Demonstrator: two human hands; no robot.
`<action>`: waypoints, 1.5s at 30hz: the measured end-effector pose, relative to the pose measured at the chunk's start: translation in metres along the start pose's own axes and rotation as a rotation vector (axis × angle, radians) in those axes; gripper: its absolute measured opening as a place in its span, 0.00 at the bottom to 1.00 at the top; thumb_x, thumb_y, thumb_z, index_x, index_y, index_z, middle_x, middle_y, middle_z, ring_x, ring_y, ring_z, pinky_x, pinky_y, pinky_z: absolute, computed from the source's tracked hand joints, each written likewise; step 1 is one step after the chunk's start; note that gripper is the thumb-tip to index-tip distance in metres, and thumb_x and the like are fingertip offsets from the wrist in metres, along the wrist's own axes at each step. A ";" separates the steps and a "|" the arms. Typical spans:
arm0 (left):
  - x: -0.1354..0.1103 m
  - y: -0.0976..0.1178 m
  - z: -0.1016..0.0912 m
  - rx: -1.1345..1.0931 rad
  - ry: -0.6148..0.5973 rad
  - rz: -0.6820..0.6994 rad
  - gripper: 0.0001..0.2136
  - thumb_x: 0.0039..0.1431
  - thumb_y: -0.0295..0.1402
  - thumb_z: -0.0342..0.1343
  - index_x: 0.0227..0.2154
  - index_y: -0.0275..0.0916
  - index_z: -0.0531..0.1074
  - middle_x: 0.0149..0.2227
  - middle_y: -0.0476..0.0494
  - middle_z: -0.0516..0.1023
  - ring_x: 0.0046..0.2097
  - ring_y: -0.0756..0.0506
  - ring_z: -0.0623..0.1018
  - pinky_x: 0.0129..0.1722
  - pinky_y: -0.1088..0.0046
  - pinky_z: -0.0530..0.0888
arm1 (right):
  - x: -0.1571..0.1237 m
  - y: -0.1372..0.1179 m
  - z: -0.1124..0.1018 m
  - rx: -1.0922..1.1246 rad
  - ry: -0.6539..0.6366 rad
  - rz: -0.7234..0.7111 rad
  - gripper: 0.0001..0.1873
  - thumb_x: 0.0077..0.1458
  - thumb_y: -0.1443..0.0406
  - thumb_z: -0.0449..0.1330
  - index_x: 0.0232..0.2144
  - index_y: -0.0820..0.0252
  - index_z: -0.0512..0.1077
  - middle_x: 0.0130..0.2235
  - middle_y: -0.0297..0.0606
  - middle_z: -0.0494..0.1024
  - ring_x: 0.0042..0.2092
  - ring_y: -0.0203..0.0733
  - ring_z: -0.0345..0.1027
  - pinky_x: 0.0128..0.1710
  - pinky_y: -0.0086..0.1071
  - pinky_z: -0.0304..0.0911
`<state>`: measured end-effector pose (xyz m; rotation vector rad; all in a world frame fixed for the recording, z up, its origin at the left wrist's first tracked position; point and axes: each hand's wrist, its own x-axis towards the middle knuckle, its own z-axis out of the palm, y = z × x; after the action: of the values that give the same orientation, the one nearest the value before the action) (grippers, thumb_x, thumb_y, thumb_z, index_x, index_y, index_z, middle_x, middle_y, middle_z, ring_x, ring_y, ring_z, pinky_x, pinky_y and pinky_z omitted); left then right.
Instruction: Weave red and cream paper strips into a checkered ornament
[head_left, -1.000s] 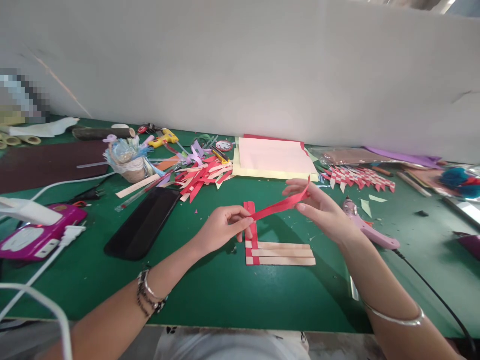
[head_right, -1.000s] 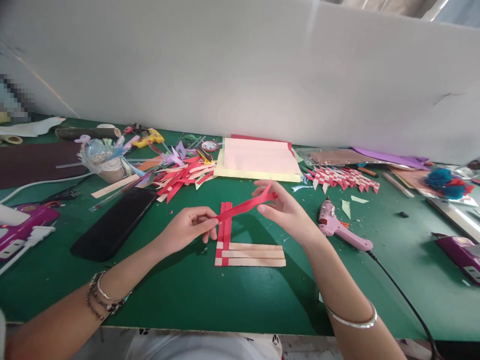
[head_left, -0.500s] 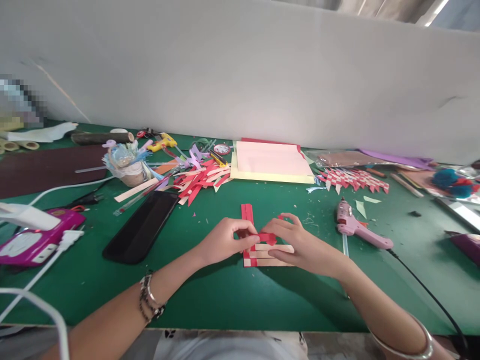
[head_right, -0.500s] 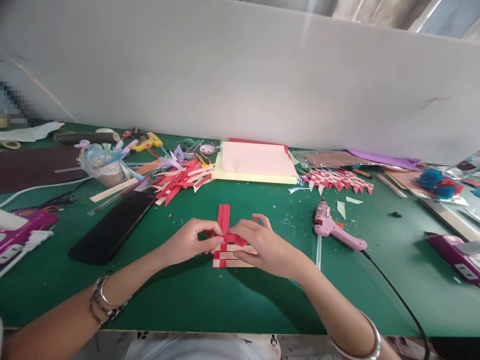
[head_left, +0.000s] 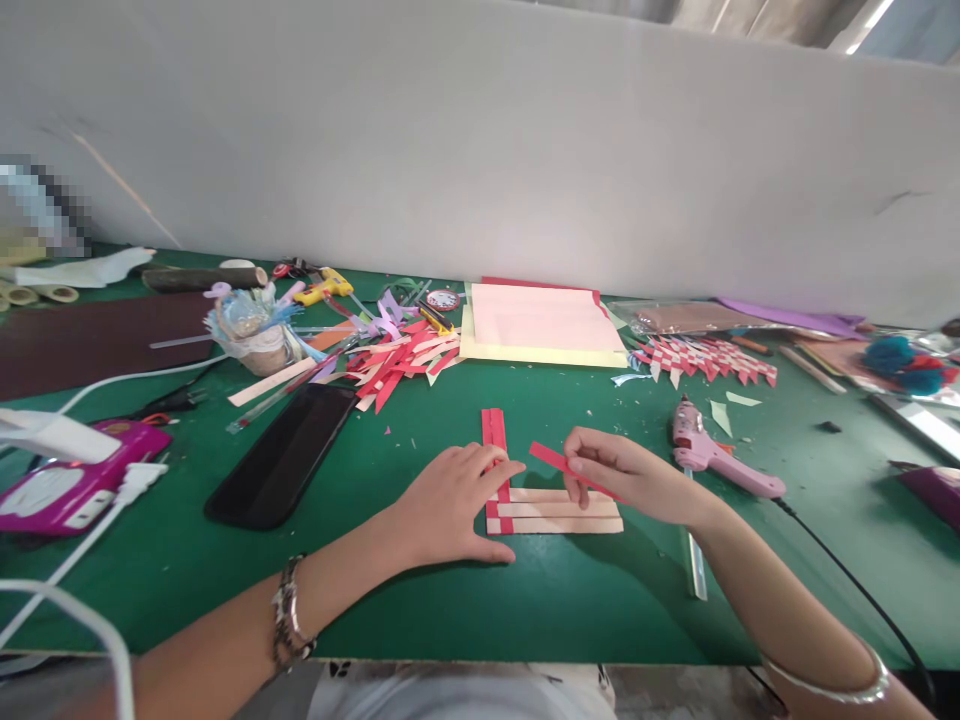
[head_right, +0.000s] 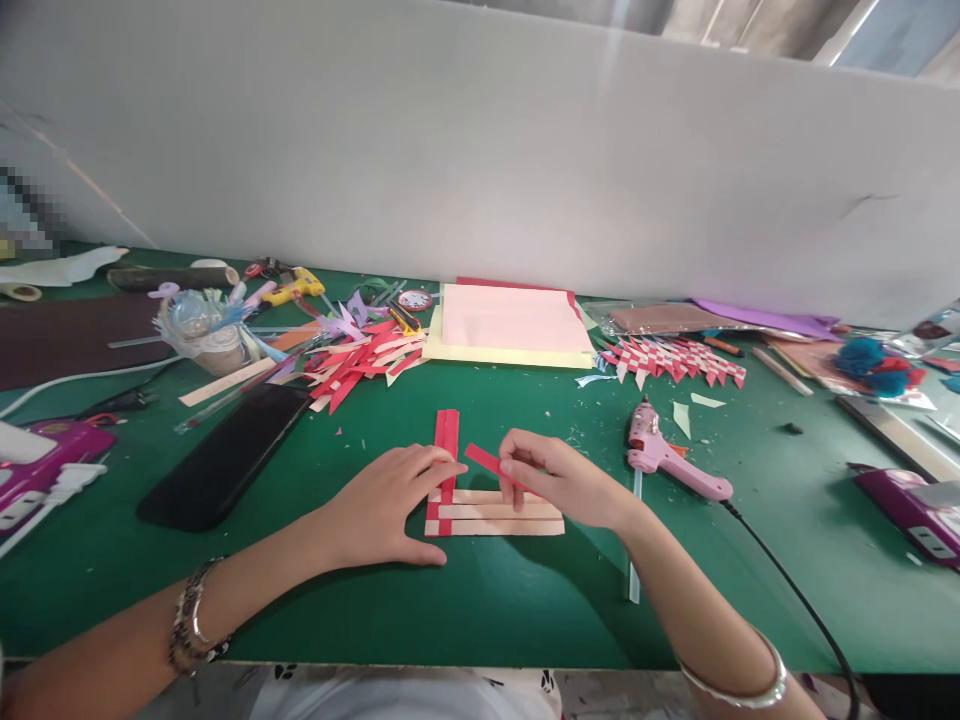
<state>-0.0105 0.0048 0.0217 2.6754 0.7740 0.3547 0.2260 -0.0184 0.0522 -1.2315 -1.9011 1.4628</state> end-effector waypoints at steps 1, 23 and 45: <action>0.000 -0.002 0.002 0.049 -0.011 0.008 0.34 0.42 0.52 0.59 0.51 0.37 0.62 0.48 0.37 0.67 0.49 0.38 0.68 0.46 0.60 0.65 | -0.001 0.001 -0.002 0.049 -0.004 0.017 0.13 0.59 0.56 0.46 0.30 0.59 0.58 0.25 0.33 0.71 0.26 0.32 0.64 0.27 0.29 0.59; 0.020 -0.057 -0.024 0.163 0.057 0.097 0.12 0.56 0.34 0.50 0.43 0.39 0.69 0.48 0.39 0.66 0.50 0.41 0.66 0.48 0.64 0.63 | -0.008 0.018 -0.020 0.080 0.074 0.123 0.11 0.54 0.58 0.54 0.31 0.62 0.66 0.29 0.36 0.73 0.26 0.30 0.62 0.26 0.27 0.58; 0.053 -0.031 0.019 0.254 0.086 0.259 0.10 0.62 0.35 0.45 0.33 0.39 0.70 0.31 0.49 0.72 0.31 0.50 0.71 0.30 0.74 0.63 | -0.006 0.036 -0.021 -0.005 0.109 0.149 0.17 0.52 0.54 0.54 0.33 0.62 0.70 0.21 0.31 0.66 0.22 0.28 0.56 0.17 0.23 0.49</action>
<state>0.0245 0.0541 0.0004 3.0271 0.5254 0.4654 0.2588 -0.0112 0.0275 -1.4522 -1.7760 1.4333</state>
